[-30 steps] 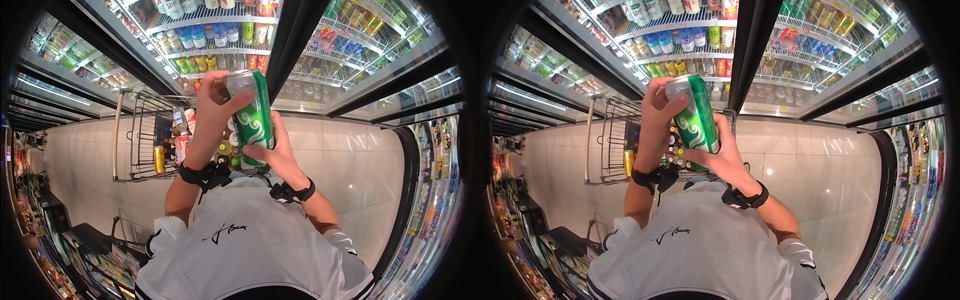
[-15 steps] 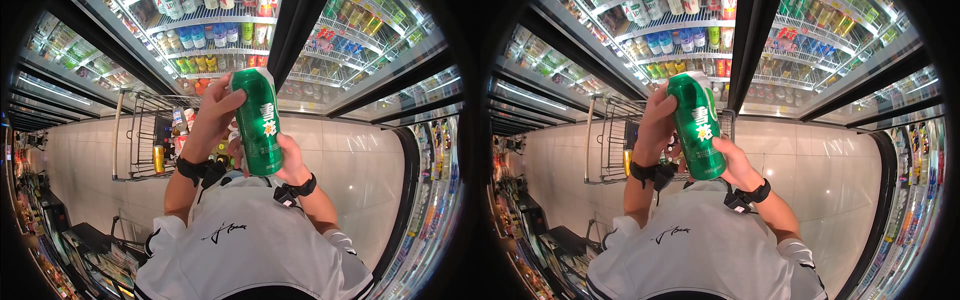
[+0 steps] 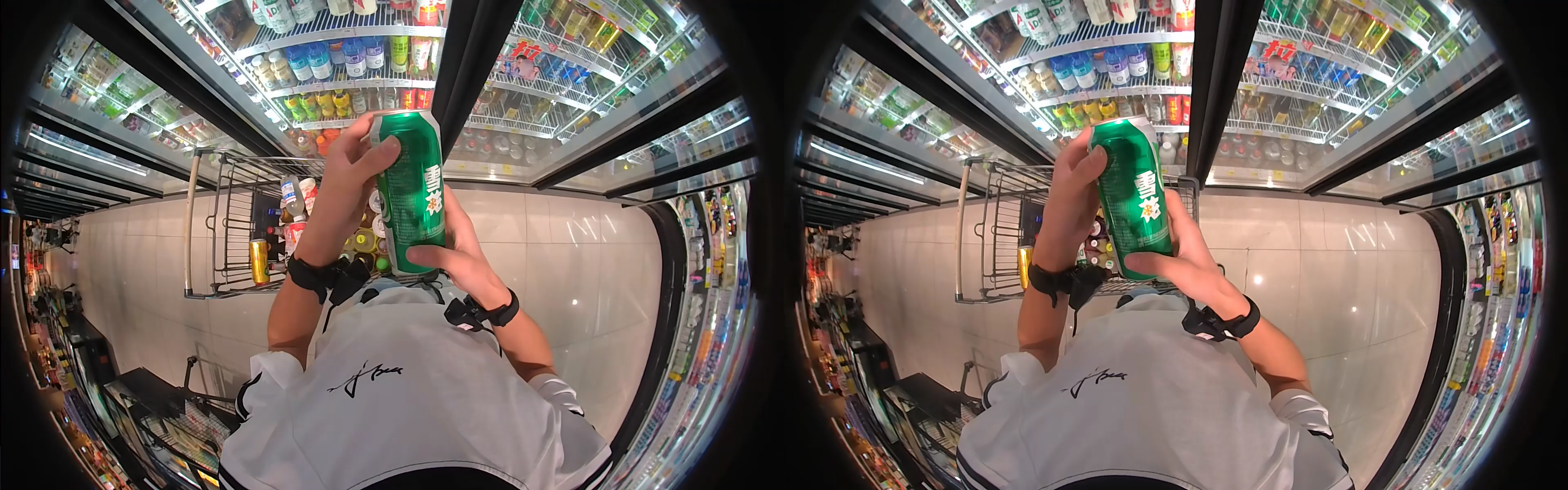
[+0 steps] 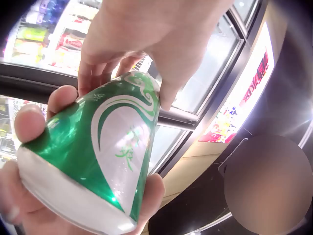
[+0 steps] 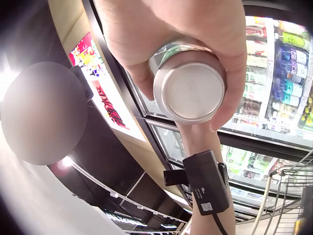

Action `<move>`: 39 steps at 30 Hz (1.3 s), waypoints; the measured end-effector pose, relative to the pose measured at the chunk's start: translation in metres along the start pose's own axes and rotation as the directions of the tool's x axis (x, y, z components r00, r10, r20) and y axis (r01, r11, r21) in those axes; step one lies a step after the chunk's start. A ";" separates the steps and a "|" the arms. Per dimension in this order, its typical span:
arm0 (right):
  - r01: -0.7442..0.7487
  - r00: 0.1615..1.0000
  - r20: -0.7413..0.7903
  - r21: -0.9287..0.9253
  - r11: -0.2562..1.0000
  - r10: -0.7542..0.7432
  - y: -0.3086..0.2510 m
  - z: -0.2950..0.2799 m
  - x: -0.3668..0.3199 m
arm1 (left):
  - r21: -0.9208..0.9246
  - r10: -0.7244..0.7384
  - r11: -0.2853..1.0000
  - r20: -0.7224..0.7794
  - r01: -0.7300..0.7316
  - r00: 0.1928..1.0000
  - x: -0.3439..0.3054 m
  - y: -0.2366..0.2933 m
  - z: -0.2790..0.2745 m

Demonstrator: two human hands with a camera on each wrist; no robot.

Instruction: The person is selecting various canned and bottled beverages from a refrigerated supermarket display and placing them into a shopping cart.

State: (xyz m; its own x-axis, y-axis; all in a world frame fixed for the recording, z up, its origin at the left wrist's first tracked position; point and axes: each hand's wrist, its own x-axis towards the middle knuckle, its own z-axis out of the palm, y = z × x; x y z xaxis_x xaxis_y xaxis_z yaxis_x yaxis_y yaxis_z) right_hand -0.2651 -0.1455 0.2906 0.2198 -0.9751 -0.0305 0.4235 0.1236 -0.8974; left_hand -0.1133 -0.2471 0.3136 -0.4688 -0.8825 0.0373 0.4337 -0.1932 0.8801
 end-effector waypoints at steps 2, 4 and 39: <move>0.008 1.000 -0.006 0.023 1.000 -0.008 -0.001 0.001 -0.001 | -0.037 -0.011 0.999 0.017 0.011 1.000 0.001 -0.003 -0.003; 0.016 1.000 -0.012 0.046 0.999 -0.016 0.000 0.002 -0.001 | -0.083 -0.010 0.996 0.046 0.013 0.999 0.002 -0.005 -0.005; 0.166 0.971 -0.149 -0.136 0.977 -0.186 0.001 -0.001 0.000 | 0.013 -0.015 1.000 0.069 0.015 0.998 0.002 0.000 0.006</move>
State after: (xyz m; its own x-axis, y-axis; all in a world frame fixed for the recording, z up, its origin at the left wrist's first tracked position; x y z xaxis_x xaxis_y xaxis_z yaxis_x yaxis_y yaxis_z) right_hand -0.2658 -0.1460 0.2891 0.0039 -0.9974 0.0716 0.3306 -0.0663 -0.9414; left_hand -0.1191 -0.2457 0.3162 -0.5272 -0.8479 0.0562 0.4169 -0.2005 0.8866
